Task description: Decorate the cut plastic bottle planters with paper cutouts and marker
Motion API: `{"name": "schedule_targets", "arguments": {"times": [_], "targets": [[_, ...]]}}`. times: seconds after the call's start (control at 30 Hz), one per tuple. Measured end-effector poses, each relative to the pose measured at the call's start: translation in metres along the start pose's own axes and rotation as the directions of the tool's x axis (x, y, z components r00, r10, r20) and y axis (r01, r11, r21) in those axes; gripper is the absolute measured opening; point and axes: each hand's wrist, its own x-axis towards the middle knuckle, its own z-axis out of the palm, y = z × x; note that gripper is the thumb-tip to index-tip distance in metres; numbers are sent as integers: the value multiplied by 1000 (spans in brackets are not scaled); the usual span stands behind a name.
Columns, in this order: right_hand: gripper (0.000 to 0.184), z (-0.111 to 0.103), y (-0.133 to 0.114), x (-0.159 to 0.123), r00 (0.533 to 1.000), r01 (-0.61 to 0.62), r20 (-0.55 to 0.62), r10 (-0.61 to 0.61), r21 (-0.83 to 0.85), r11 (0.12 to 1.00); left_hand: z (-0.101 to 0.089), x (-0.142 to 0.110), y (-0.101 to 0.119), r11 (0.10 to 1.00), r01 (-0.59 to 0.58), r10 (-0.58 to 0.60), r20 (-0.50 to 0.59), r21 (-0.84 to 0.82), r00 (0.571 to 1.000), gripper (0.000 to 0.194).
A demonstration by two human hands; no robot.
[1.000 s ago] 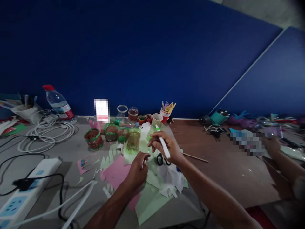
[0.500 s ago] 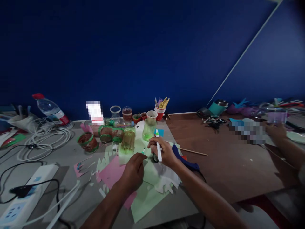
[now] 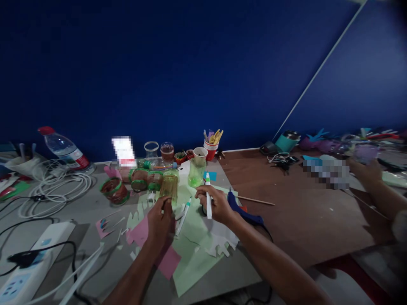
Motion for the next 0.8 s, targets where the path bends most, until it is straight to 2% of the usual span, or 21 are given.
{"name": "schedule_targets", "arguments": {"times": [0.13,0.3,0.4,0.47,0.53,0.63,0.8], "targets": [[20,-1,1,-1,998,68,-6,-68,-46,997,1,2,-1,999,-28,29,-29,25,999,23],[20,-1,3,-1,991,123,-39,-126,-65,990,-6,12,-7,991,-120,132,-235,64,963,19],[19,-1,3,-1,991,120,-47,-124,-79,990,-10,22,-19,985,-123,156,-317,123,935,20],[19,0,3,0,993,111,-39,-115,-89,990,-9,28,-28,978,-109,160,-313,176,936,28],[18,0,3,0,993,106,-33,-110,-98,990,-6,33,-38,972,-100,154,-253,214,955,38],[18,0,3,0,992,111,-41,-116,-105,988,-4,38,-49,985,-21,62,-244,168,968,42],[17,-3,0,1,994,100,-42,-105,-108,989,-9,42,-56,986,168,-158,-238,23,958,40]]}}
